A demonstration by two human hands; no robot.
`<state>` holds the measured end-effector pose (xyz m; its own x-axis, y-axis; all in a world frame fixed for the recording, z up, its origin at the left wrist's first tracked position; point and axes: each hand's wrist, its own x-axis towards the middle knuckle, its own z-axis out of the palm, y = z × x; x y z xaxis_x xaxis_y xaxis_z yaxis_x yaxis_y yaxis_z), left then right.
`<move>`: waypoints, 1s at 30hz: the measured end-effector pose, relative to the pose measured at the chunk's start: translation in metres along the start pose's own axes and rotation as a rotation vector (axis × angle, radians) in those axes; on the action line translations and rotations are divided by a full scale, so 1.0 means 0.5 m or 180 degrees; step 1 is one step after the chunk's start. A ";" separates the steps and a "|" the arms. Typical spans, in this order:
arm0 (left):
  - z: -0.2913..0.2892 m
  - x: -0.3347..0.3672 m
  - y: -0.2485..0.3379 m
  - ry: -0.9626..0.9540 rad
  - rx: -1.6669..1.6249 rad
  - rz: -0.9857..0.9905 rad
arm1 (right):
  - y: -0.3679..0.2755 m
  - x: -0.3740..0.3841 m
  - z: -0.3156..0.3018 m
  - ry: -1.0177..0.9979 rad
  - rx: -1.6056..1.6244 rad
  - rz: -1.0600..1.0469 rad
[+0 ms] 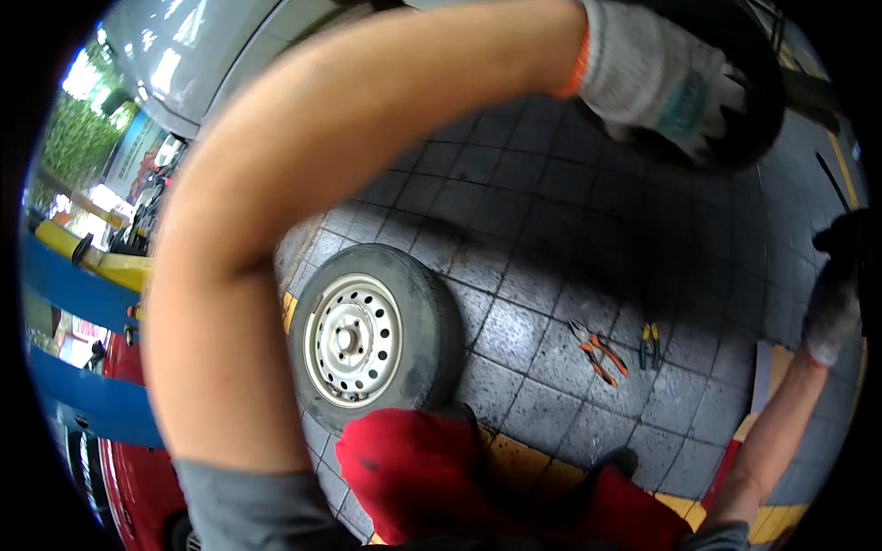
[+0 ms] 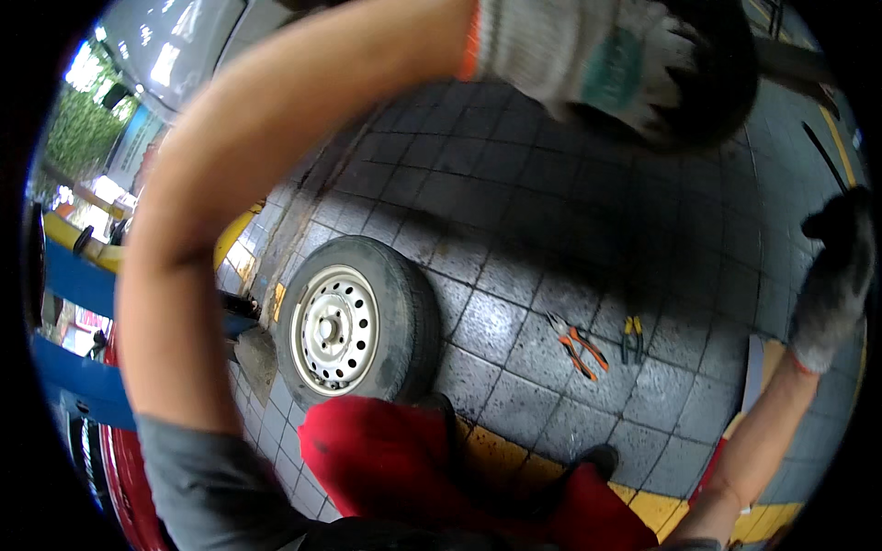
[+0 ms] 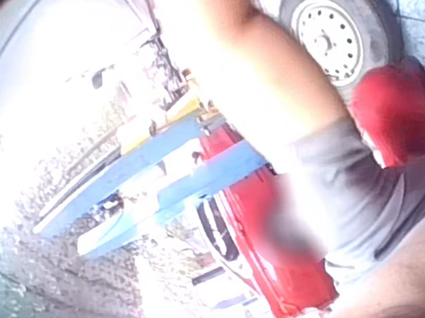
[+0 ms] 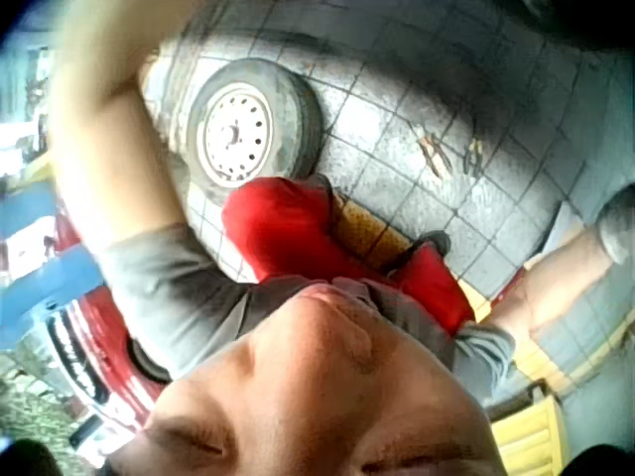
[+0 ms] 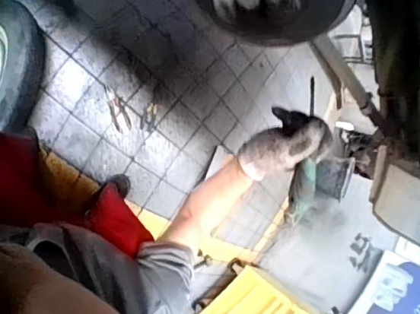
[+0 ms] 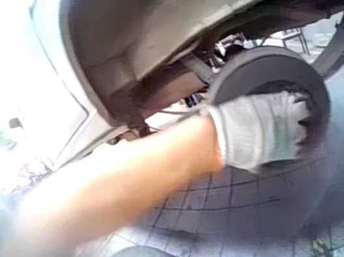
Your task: The person installs a brake disc onto a vehicle hub and secures it using a screwdriver to tighten the bolts. The person repeatedly adjusts the disc and tightens the fasteners to ensure it is properly mounted.
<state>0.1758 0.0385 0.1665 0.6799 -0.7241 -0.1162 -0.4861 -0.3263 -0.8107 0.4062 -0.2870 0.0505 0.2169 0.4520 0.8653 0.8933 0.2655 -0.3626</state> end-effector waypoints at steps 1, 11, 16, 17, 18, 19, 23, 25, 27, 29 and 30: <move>-0.002 0.000 -0.016 -0.0348 0.0030 0.0378 | 0.017 -0.026 0.007 -0.0129 -0.0347 -0.0110; 0.042 0.058 0.142 0.1389 0.0391 -0.2819 | 0.025 -0.096 0.062 0.0723 -0.3388 -0.0505; 0.133 0.232 0.194 0.2535 0.0474 -0.7019 | -0.008 -0.077 0.059 0.0776 -0.2888 -0.0279; 0.131 0.244 0.189 0.3552 -0.0086 -0.6498 | -0.008 -0.074 0.071 0.0761 -0.2831 -0.0199; 0.123 0.254 0.185 0.4412 -0.0767 -0.6009 | -0.011 -0.073 0.083 0.0747 -0.2775 -0.0119; 0.114 0.261 0.183 0.4253 -0.0825 -0.6374 | -0.011 -0.072 0.088 0.0689 -0.2806 -0.0012; 0.084 0.258 0.184 0.3919 -0.1008 -0.6519 | -0.001 -0.065 0.108 0.0813 -0.2949 -0.0052; 0.087 0.232 0.187 0.3594 -0.0892 -0.5660 | 0.005 -0.060 0.109 0.0952 -0.2723 -0.0213; 0.095 0.181 0.187 0.2729 -0.0325 -0.5050 | 0.008 -0.054 0.108 0.1097 -0.2445 -0.0267; 0.100 0.112 0.175 0.1668 0.0493 -0.4191 | 0.008 -0.050 0.107 0.1110 -0.2435 -0.0164; 0.098 0.075 0.167 0.1390 0.0520 -0.3801 | 0.006 -0.049 0.107 0.1106 -0.2402 -0.0110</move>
<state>0.1878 0.0137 0.0665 0.3946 -0.1835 0.9003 0.3918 -0.8527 -0.3455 0.3823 -0.2516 0.0098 0.1830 0.1326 0.9741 0.8989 -0.4238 -0.1112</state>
